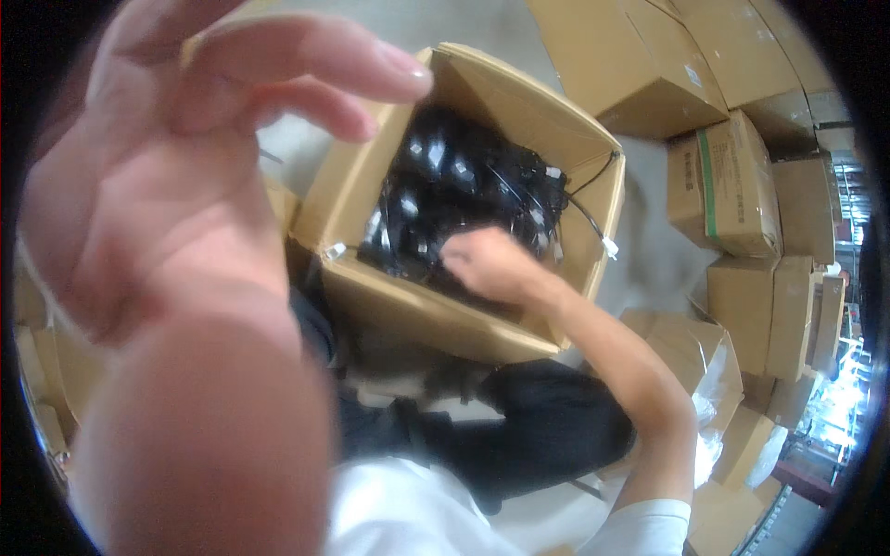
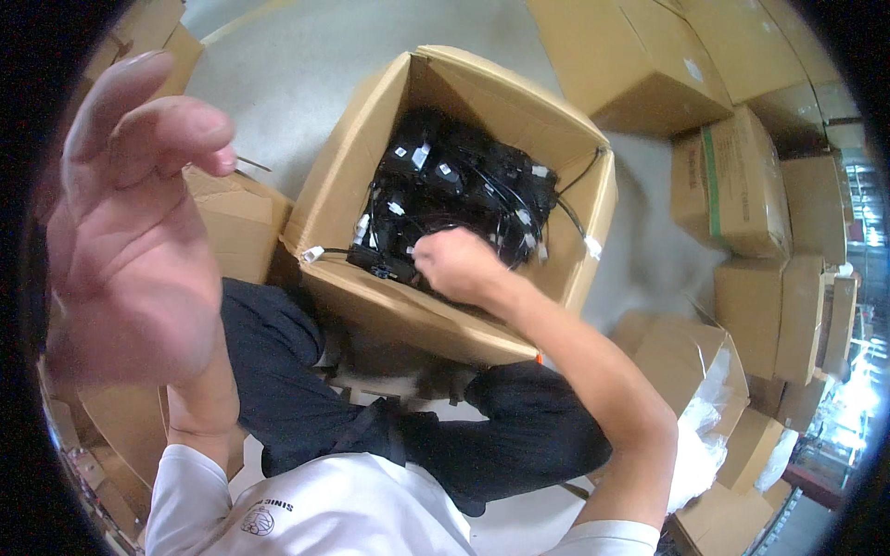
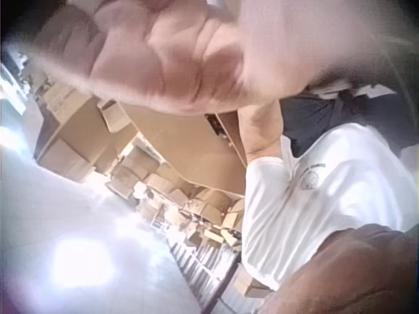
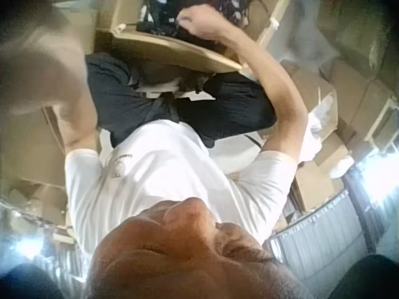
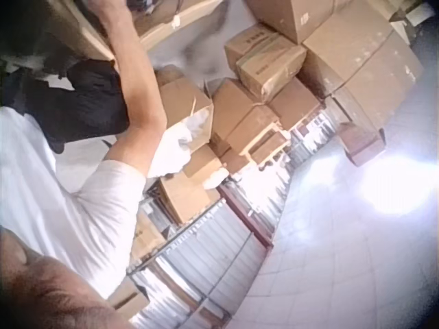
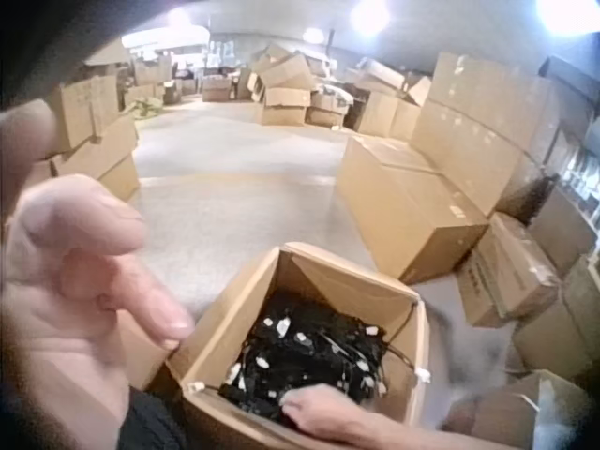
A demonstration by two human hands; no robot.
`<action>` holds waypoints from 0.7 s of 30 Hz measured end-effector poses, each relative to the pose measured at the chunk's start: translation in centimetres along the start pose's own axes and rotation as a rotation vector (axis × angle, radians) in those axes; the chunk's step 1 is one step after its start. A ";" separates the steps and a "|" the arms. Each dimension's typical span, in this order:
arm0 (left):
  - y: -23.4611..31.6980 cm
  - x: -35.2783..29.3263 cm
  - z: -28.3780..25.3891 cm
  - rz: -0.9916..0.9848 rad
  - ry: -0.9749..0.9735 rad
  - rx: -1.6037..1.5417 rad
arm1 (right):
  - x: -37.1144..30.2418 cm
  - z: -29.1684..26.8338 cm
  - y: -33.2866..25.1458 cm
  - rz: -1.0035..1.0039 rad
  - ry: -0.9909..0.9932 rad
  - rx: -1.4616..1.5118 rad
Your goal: The person takes electronic devices out of a large cardboard box and packs them into a smaller cardboard box by hand.
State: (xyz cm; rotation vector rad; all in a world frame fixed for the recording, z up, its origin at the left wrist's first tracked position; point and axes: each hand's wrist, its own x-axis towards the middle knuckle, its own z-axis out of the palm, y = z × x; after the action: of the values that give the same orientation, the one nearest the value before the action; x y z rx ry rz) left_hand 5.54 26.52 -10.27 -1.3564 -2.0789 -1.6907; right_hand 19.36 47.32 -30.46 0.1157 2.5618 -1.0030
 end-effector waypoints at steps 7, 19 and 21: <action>-0.7 -1.2 -1.2 -0.022 0.060 0.087 | 12.2 8.9 1.6 -0.013 0.045 0.422; -5.8 -1.3 -3.0 -0.121 0.134 0.118 | 5.0 10.2 13.3 0.146 -0.422 0.154; -6.6 -1.8 -4.2 -0.139 0.148 0.123 | 7.1 10.3 10.5 0.185 -0.216 -0.122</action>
State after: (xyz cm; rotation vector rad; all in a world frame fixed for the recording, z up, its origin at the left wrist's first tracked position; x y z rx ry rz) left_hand 0.28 22.29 -14.56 -1.0403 -2.1959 -1.6274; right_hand 18.35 47.77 -46.71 0.1957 2.3588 -0.7457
